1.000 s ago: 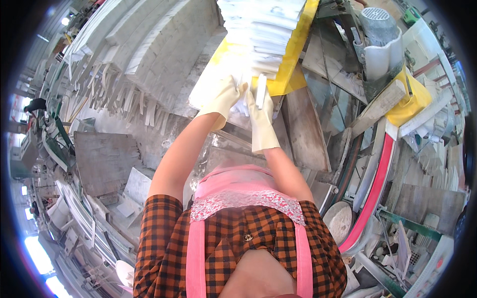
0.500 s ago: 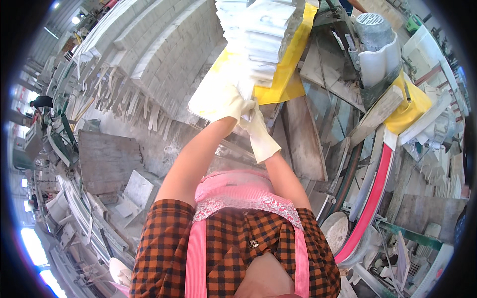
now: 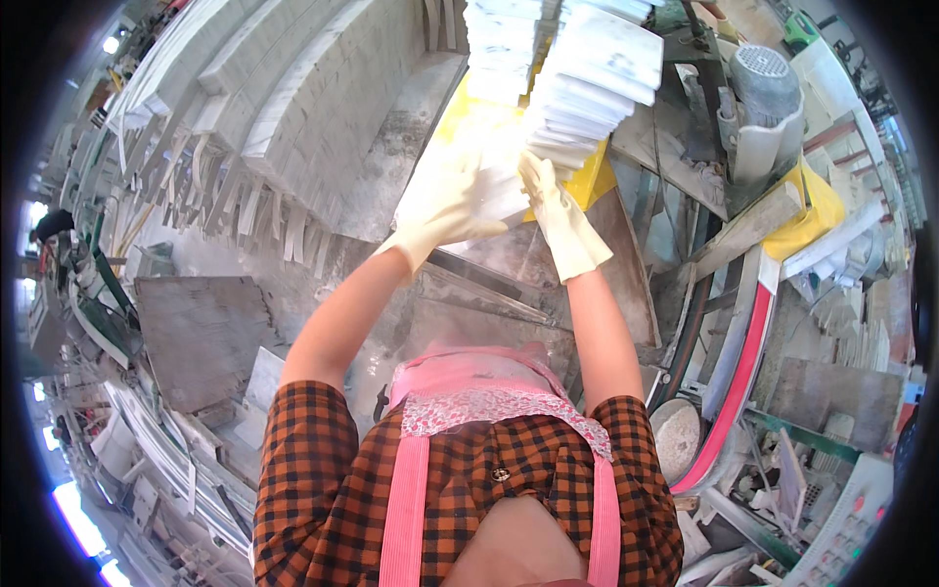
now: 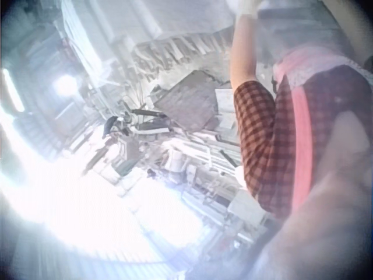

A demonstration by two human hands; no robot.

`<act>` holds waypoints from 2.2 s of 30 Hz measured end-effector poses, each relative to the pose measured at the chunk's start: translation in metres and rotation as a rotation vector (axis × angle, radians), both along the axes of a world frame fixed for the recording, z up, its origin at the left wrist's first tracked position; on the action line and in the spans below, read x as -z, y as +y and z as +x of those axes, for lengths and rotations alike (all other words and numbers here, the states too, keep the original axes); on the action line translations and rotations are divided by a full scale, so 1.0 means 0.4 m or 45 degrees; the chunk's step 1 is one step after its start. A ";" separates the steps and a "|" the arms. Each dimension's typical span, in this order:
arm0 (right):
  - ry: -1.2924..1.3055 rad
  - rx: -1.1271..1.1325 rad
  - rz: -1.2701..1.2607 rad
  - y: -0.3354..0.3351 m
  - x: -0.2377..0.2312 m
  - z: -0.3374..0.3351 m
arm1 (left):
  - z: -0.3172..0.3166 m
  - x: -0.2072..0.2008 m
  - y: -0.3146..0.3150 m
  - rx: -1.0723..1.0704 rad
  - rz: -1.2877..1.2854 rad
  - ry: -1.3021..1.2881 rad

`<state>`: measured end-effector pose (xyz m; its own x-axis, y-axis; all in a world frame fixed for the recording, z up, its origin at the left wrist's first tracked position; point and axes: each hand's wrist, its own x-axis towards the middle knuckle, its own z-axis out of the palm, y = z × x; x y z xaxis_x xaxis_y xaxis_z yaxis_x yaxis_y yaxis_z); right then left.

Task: The person repeatedly picks up white rectangular boards from a conveyor belt and stacks them into a large bundle. The person wears gloves and an apron while performing the task in a factory setting.

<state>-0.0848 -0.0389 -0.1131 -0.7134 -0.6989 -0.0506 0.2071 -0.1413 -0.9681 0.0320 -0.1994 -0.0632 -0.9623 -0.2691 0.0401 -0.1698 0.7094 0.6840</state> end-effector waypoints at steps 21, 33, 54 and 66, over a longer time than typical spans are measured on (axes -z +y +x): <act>0.211 -0.317 0.395 -0.009 -0.060 -0.018 | 0.074 0.221 0.130 -0.706 0.711 0.208; 0.254 -0.188 0.405 -0.020 -0.020 -0.010 | 0.103 0.061 0.077 -0.462 -0.226 -0.012; 0.593 -0.017 0.192 -0.050 -0.097 0.066 | -0.048 -0.109 0.015 -0.064 -0.641 -0.632; 0.692 0.259 0.180 -0.656 -0.233 0.263 | 0.264 0.086 -0.645 -0.426 1.825 0.301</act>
